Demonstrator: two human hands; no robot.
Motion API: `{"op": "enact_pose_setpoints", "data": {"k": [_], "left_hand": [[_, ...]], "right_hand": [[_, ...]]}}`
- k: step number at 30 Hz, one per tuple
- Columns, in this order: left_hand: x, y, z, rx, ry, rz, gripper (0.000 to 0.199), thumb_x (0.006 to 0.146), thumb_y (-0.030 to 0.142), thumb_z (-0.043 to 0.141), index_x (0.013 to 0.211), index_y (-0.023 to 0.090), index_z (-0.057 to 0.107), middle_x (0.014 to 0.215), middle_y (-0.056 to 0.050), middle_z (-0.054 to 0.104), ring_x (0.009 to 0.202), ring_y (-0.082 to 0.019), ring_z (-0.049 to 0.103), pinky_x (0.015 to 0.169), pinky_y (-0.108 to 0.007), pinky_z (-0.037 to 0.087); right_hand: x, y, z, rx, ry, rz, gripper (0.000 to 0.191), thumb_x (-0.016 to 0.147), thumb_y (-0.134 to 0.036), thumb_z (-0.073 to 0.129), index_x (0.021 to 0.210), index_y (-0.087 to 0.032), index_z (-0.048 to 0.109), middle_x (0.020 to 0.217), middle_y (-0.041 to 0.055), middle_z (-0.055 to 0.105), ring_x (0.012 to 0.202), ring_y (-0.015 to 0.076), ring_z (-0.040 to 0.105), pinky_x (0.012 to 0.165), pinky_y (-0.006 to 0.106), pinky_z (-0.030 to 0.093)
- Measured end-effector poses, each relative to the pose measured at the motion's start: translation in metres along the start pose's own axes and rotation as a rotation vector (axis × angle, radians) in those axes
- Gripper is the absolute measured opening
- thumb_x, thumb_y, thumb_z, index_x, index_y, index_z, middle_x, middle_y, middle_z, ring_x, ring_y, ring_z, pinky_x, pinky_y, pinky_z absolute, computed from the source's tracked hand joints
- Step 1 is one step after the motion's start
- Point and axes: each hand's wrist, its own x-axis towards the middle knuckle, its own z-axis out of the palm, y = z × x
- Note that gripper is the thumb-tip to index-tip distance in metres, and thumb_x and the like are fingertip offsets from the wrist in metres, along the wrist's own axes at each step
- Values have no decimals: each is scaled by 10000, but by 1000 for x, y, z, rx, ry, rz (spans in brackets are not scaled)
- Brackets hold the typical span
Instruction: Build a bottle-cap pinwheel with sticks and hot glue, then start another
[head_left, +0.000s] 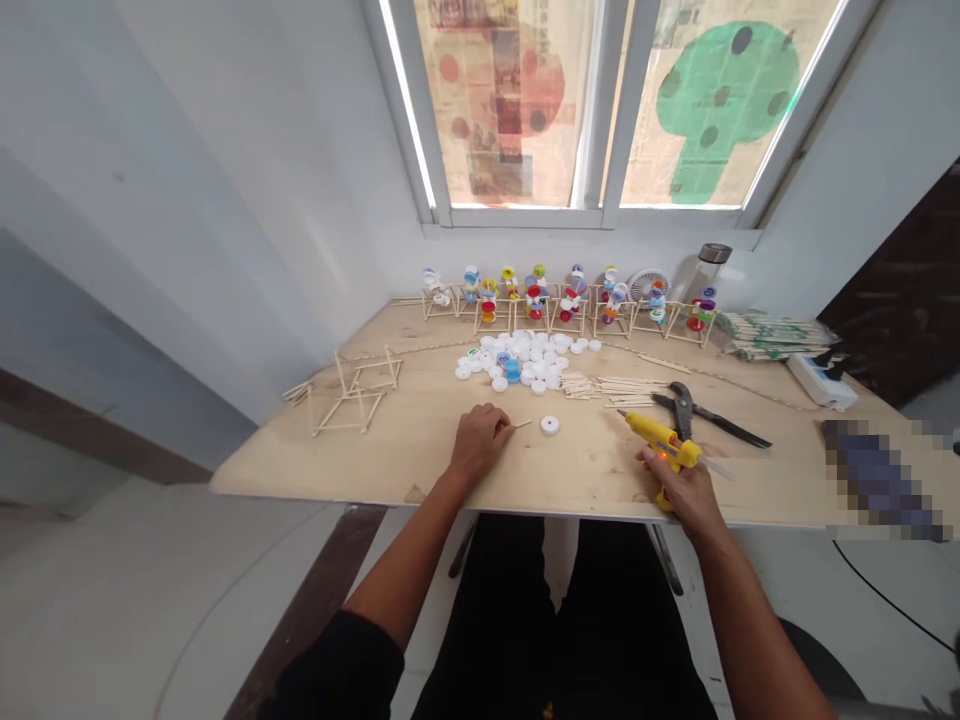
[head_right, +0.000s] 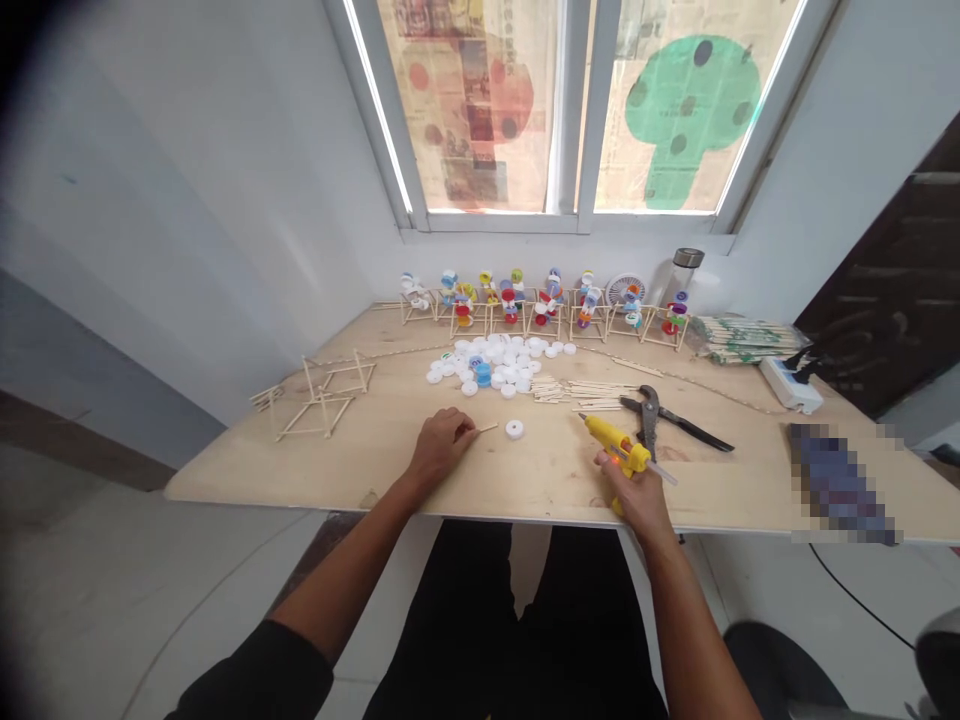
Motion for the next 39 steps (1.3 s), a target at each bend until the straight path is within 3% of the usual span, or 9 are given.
{"op": "enact_pose_setpoints", "data": {"k": [4,12,20,27,31,39], "left_hand": [[-1,1,-1,6,1,2,105,842,266,503,797,202,574,879,-53,635,908,-217,554,768,-344,379],[-1,4,-4,23,8,-11,117,842,257,493,795,194,580,873,-59,634,893,-220,556,756,-345,375],[-13,4,-13,14,-33,0,112,828,259,506,775,203,588,856,-52,642,887,-222,562,754,-345,377],[-33,0,-24,-48,-115,16,141,822,279,503,746,208,599,811,-43,645,861,-215,560,787,-359,370],[-40,0,-29,-65,-164,54,130,818,266,504,775,208,612,828,-48,648,867,-214,563,783,-353,368],[-38,7,-54,-1,-408,17,88,734,138,524,726,210,575,795,-22,643,791,-184,568,684,-286,365]], "right_hand": [[-3,-2,0,-9,10,8,497,629,-583,676,795,-116,712,808,119,706,775,258,642,652,331,487],[-2,0,0,3,1,-9,478,628,-579,681,764,-122,712,800,106,704,799,251,641,743,351,484],[-3,3,3,39,20,-22,441,650,-549,682,790,-132,705,821,101,707,804,244,650,734,335,499],[-6,0,6,9,57,28,410,670,-531,672,802,-144,706,788,86,705,745,241,646,620,307,499],[-6,0,5,6,41,-21,393,683,-519,672,805,-146,701,844,89,706,834,245,641,742,328,490],[-8,-11,5,-14,54,-52,461,651,-598,655,736,-146,679,775,88,688,759,220,628,680,307,478]]}}
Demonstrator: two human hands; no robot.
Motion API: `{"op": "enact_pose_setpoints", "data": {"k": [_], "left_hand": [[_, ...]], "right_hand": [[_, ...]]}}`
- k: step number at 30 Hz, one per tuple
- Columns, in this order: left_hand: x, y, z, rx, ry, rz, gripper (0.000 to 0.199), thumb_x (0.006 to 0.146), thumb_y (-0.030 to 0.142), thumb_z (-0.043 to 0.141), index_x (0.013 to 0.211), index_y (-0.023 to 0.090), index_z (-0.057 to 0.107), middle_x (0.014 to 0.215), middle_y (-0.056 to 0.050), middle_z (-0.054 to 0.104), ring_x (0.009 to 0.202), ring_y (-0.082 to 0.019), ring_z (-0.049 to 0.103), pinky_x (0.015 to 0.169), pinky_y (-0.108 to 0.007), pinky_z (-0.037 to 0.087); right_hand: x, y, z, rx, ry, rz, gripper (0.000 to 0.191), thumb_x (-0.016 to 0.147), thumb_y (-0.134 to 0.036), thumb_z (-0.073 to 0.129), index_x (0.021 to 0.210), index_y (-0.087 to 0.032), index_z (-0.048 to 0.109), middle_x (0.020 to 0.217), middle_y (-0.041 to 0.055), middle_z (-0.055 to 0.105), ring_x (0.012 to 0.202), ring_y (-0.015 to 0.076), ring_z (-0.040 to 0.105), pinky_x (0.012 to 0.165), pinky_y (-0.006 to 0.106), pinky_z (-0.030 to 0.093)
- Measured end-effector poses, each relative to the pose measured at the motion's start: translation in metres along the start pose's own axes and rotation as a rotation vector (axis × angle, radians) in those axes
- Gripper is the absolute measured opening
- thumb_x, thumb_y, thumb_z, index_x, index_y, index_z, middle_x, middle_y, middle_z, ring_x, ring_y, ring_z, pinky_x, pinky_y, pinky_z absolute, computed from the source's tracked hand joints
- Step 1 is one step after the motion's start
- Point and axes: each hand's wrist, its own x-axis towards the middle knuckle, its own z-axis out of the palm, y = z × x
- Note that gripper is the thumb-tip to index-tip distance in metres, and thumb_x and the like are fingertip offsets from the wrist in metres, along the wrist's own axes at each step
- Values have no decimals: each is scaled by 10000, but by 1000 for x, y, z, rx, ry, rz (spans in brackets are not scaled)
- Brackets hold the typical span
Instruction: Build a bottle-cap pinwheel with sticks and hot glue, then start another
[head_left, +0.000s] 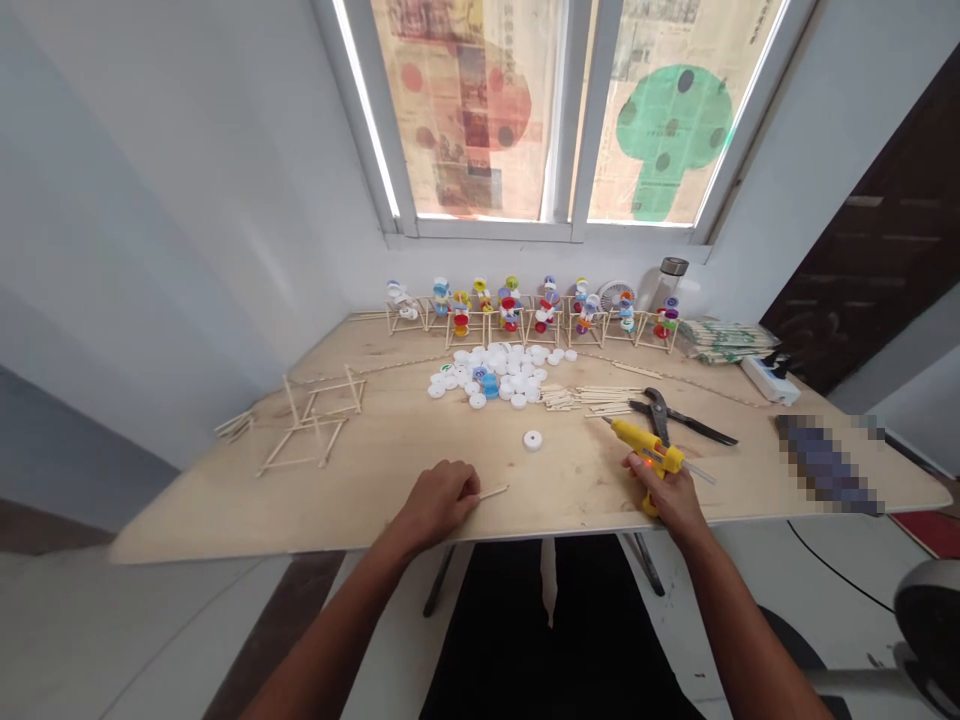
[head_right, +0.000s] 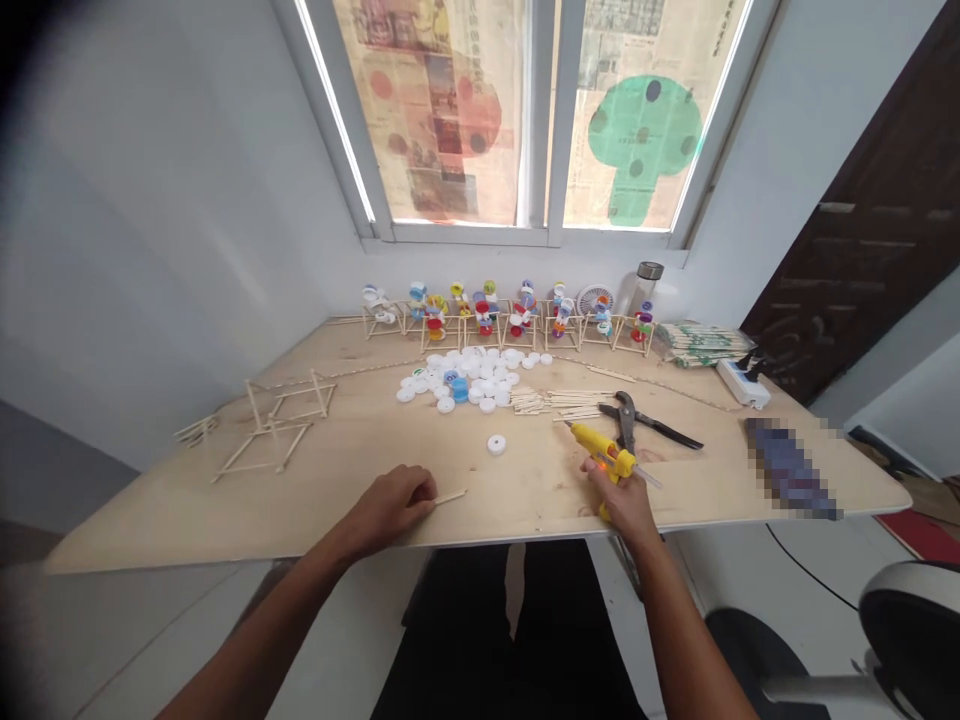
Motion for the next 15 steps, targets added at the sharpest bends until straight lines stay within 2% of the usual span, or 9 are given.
{"op": "enact_pose_setpoints", "data": {"k": [5,15], "left_hand": [[2,2,-1,55,-28,60,91,720,128,519,681,209,534,739,-20,631,716,-183,564,631,-279,343],[-4,3,7,172,-24,125,118,770,122,447,708,206,501,794,-52,629,738,-200,557,649,-300,343]], "right_hand": [[-2,-2,0,12,2,-21,507,632,-634,643,745,-140,667,744,94,687,714,218,629,635,305,485],[-5,5,-2,52,11,-10,447,675,-568,639,778,-136,683,767,84,695,737,214,638,660,298,479]]}}
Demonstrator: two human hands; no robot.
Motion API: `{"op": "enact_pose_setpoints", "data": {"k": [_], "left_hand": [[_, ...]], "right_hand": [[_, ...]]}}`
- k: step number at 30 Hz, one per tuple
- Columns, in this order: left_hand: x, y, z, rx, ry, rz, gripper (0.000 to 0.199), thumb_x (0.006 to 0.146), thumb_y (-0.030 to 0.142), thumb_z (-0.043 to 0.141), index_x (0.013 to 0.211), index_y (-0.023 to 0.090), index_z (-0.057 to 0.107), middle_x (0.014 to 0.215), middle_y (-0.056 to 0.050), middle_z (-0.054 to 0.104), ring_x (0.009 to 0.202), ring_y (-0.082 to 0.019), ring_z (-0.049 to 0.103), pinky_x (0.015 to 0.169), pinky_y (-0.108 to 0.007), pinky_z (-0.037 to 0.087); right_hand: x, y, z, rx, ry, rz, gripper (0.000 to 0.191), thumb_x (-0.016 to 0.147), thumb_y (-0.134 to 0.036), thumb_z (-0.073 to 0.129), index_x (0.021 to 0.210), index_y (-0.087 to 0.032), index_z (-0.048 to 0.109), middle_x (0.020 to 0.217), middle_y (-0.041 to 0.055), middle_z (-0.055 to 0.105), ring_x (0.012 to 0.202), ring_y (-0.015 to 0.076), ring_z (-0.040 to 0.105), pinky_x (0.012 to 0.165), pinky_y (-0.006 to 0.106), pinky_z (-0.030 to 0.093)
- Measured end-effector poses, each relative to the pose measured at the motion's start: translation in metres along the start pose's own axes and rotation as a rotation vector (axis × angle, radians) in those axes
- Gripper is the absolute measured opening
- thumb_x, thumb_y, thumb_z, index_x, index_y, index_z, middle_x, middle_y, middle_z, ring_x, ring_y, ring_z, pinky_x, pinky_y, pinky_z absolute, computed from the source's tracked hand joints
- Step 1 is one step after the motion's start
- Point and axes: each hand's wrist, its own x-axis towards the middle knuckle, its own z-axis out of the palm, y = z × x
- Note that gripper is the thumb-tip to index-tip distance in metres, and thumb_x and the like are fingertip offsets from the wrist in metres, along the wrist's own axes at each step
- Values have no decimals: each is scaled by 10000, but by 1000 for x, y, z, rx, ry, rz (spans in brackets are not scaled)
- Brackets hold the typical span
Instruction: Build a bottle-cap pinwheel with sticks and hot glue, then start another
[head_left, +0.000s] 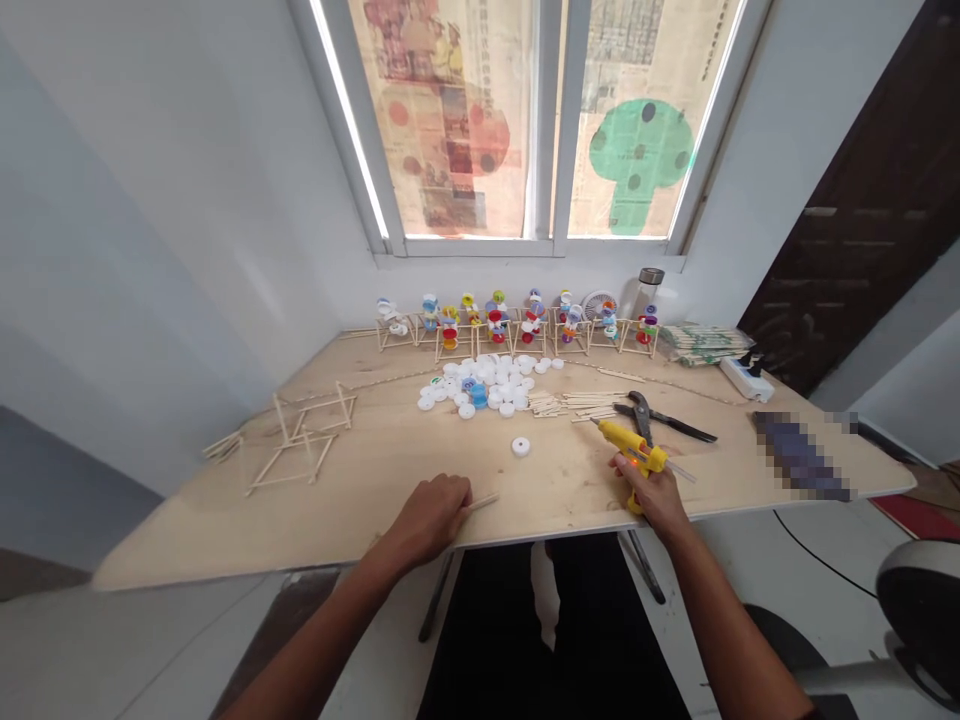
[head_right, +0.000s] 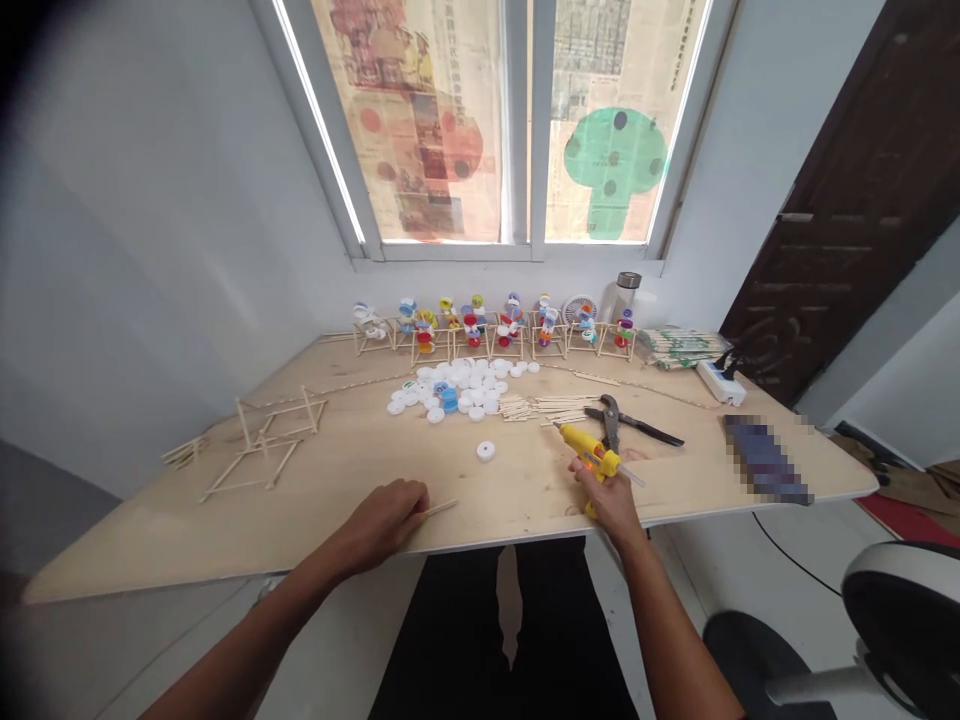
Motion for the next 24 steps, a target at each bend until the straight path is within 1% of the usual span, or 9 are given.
{"op": "enact_pose_setpoints", "data": {"k": [2,5,8,10,12,15,17,20,24], "left_hand": [[-2,3,1,17,8,4,116,796,141,436,719,203,497,817,-65,628,754,-205,555,663,-307,350],[1,13,-4,-3,24,-39,127,826,163,421,728,198,493,841,-75,629,763,-203,555,672,-308,359],[20,30,-18,-21,85,-64,136,850,177,401,749,196,491,847,-71,630,775,-199,560,680,-305,368],[44,44,-31,-7,116,-58,142,865,212,399,762,199,496,847,-63,633,791,-199,565,689,-304,374],[74,58,-44,36,122,-12,130,859,203,402,786,198,509,849,-61,638,817,-204,572,696,-306,380],[124,79,-54,82,86,67,146,860,195,390,833,199,533,885,-68,647,887,-220,577,741,-324,395],[156,92,-54,96,54,110,138,851,197,410,853,202,548,904,-71,655,928,-230,577,774,-338,400],[196,109,-47,111,10,163,119,831,190,447,848,197,565,926,-77,669,963,-244,578,816,-366,403],[232,121,-32,98,-18,191,95,799,180,498,811,194,591,917,-75,685,964,-241,589,844,-378,407]], "right_hand": [[-1,1,-1,9,-5,-1,426,690,-549,634,792,-139,685,778,83,697,755,217,640,677,300,478],[-2,3,-2,23,-10,1,402,696,-529,640,803,-144,685,790,81,702,779,225,643,697,305,482],[-1,6,-2,32,-10,26,415,695,-539,640,823,-147,688,811,81,709,788,231,651,683,299,492],[0,8,-2,36,-10,47,441,690,-559,637,831,-145,690,829,85,713,799,238,656,676,298,500],[1,10,-2,43,-18,62,458,690,-571,635,844,-144,690,859,91,715,831,246,656,700,302,507],[2,12,-2,66,-49,78,449,694,-566,643,872,-156,689,915,88,717,895,248,651,769,307,508],[2,12,-2,100,-56,88,435,694,-563,650,873,-169,692,924,80,720,911,246,652,797,311,508],[1,11,0,151,-58,95,421,681,-560,663,853,-177,701,892,78,727,883,251,662,792,327,517],[-1,8,4,171,-9,81,414,689,-567,649,820,-179,708,856,75,725,834,245,668,732,309,530]]}}
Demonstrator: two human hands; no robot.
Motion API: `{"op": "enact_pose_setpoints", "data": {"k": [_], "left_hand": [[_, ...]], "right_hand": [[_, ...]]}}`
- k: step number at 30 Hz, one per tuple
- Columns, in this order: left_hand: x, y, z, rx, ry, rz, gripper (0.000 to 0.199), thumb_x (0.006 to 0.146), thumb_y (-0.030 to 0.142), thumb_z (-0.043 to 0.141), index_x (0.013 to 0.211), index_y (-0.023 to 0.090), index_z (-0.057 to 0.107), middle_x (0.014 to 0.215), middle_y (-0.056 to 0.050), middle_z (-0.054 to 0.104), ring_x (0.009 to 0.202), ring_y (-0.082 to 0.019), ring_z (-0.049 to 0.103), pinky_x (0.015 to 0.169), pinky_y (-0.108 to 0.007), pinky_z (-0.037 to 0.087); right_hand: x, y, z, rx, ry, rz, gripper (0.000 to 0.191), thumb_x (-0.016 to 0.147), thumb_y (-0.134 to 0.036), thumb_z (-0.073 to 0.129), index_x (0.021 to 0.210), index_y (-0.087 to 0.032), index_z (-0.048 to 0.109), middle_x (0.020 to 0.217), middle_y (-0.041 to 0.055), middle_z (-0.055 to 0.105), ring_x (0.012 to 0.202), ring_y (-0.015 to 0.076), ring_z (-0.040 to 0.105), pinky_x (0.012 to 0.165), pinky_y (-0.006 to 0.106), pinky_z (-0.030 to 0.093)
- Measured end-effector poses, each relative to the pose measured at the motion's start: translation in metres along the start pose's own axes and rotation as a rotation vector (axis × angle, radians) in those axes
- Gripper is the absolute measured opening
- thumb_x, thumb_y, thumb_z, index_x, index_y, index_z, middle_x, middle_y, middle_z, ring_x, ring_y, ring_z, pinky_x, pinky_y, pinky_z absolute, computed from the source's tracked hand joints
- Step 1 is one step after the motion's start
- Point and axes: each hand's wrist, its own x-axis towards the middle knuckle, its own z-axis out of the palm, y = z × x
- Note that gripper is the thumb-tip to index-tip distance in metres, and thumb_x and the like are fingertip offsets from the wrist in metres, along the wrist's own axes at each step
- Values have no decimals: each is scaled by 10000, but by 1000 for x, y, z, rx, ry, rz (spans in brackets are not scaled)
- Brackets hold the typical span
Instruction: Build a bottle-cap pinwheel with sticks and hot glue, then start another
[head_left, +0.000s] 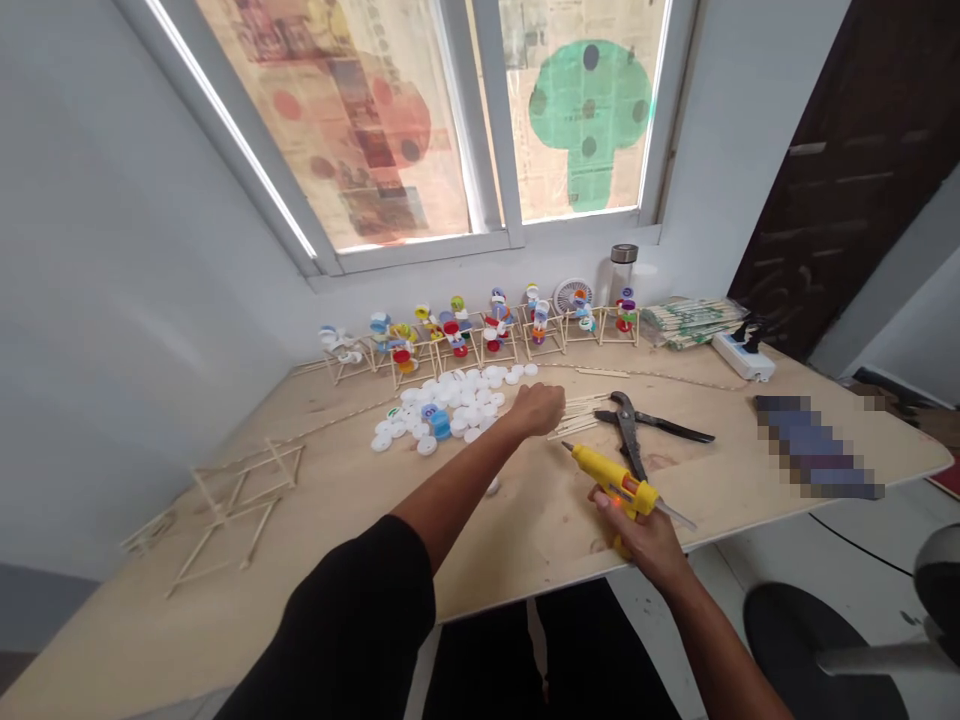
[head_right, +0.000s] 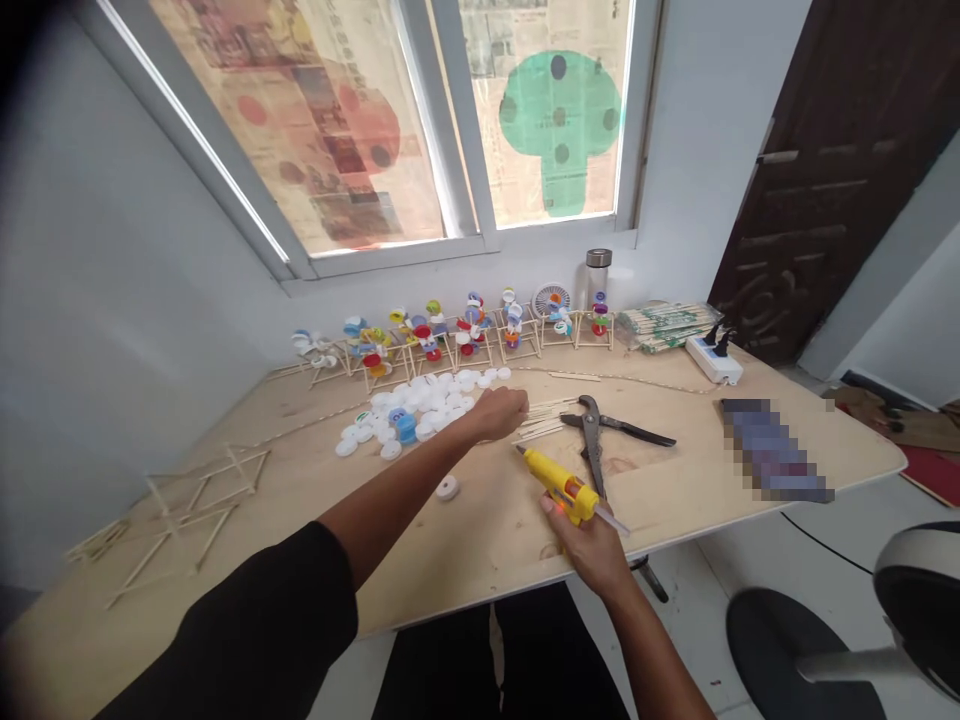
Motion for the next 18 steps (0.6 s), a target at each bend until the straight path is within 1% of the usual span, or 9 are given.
{"op": "enact_pose_setpoints", "data": {"k": [2,4,7,9,11,15,18], "left_hand": [[10,0,6,-25,9,-5,84,782,182,522,795,196,604,911,-67,692,960,-239,593,848,-377,411],[13,-3,10,-63,40,-23,95,778,181,524,797,200,615,912,-60,697,956,-233,596,841,-365,419],[3,-14,12,-138,113,-66,145,791,170,489,822,204,627,900,-48,700,913,-207,609,792,-319,435],[-12,-25,11,-193,172,-100,169,803,175,467,835,202,630,876,-40,699,866,-187,618,749,-289,442],[-33,-37,9,-242,231,-136,172,809,192,460,834,198,630,837,-33,695,824,-177,622,715,-274,445],[-85,-59,7,-322,330,-210,161,791,194,459,782,193,619,771,-18,682,749,-161,621,672,-257,445],[-122,-72,13,-363,384,-277,163,792,219,457,761,199,615,744,-7,674,705,-155,613,642,-254,440]], "right_hand": [[-1,-1,1,-3,6,8,414,696,-574,637,813,-183,707,833,67,723,798,234,670,697,292,532],[-1,-1,2,-9,2,9,411,698,-575,634,808,-185,705,824,63,722,785,230,669,692,288,531],[-1,-1,2,-17,13,2,418,695,-570,641,832,-180,705,852,72,725,815,239,671,743,309,530],[-1,0,1,-31,21,4,426,688,-570,649,838,-176,704,867,79,726,838,248,672,778,328,526],[0,1,1,-52,28,4,430,684,-576,649,834,-176,701,875,81,727,865,255,669,804,341,520],[1,5,-2,-73,16,12,444,681,-571,658,867,-169,698,934,93,725,935,269,655,848,358,504],[4,8,-6,-98,-1,32,441,686,-545,668,897,-158,688,945,102,721,938,268,651,855,364,493]]}}
